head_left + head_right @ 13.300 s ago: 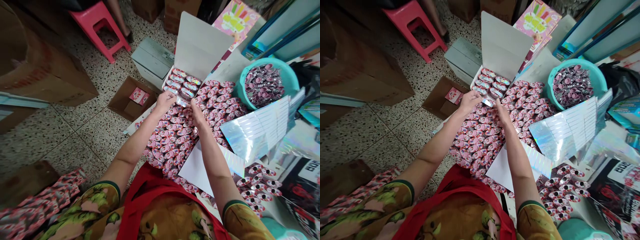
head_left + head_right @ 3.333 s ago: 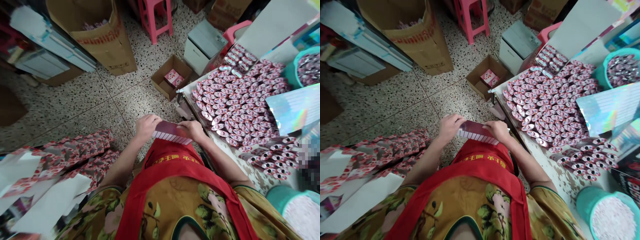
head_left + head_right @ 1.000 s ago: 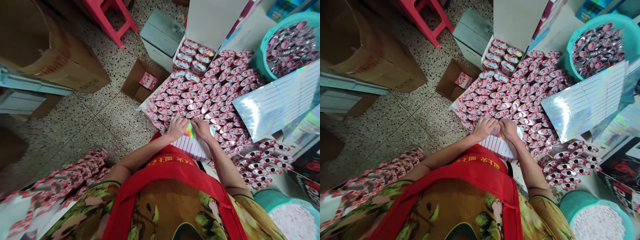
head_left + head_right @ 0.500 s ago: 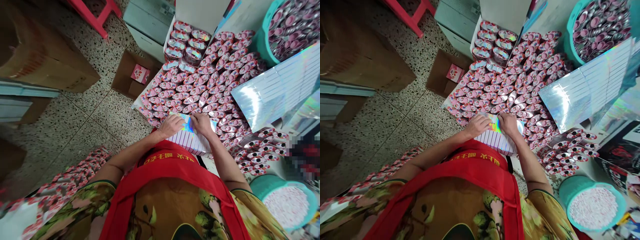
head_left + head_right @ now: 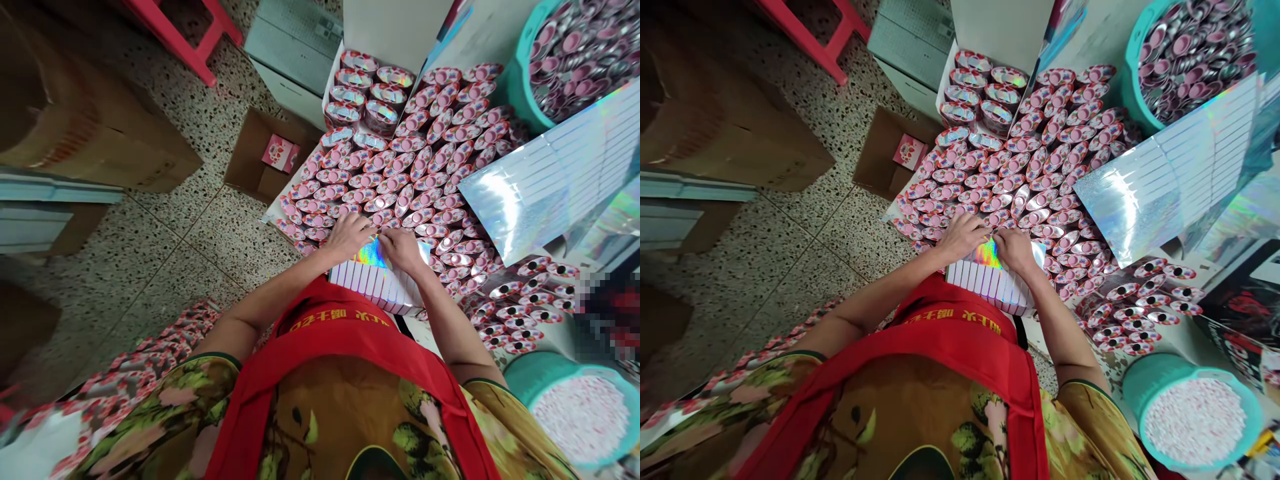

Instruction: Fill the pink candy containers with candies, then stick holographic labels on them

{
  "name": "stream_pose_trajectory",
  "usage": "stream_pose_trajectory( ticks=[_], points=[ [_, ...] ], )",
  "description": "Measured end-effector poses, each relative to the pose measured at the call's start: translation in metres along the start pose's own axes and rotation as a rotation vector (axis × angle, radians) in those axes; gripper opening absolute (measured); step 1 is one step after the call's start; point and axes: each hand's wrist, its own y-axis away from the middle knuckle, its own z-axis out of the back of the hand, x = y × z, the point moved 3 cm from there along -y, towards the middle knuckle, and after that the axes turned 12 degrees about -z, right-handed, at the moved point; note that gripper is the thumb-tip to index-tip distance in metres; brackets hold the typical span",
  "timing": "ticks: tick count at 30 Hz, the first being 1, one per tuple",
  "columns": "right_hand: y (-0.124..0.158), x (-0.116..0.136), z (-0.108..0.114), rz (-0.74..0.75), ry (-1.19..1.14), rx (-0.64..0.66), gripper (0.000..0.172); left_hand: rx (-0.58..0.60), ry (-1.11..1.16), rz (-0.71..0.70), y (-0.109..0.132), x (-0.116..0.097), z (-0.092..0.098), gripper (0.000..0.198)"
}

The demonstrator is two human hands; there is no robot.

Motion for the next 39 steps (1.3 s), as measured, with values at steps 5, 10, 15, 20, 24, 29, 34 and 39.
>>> stream_pose_trajectory(
  ticks=[5,10,15,20,24,29,34,39],
  points=[
    [-0.002,-0.003,-0.004,-0.019,-0.011,-0.006,0.035,-0.010,-0.122,-0.073,0.012,-0.012,-0.017,0.035],
    [-0.002,-0.006,-0.006,-0.057,-0.003,-0.017,0.034,-0.096,-0.112,-0.065,0.017,-0.009,-0.030,0.031],
    [-0.001,-0.005,-0.004,-0.048,0.021,-0.029,0.034,-0.117,-0.018,-0.059,0.002,-0.002,-0.026,0.029],
    [-0.001,-0.004,-0.002,-0.068,-0.002,-0.035,0.033,-0.171,0.300,0.006,0.008,-0.008,-0.004,0.022],
    [0.002,-0.001,-0.002,-0.141,0.004,-0.149,0.030,-0.426,0.715,0.404,0.021,-0.004,0.026,0.013],
    [0.000,0.003,0.008,-0.097,-0.459,-0.301,0.044,-0.513,1.127,0.664,0.013,0.009,0.047,0.015],
    [-0.017,0.018,0.015,-0.188,-1.120,0.145,0.073,-0.592,1.207,0.699,0.001,0.025,0.057,0.023],
    [-0.037,0.033,0.023,-0.208,-1.268,0.233,0.063,-0.669,1.274,0.742,-0.006,0.034,0.052,0.026]
  ],
)
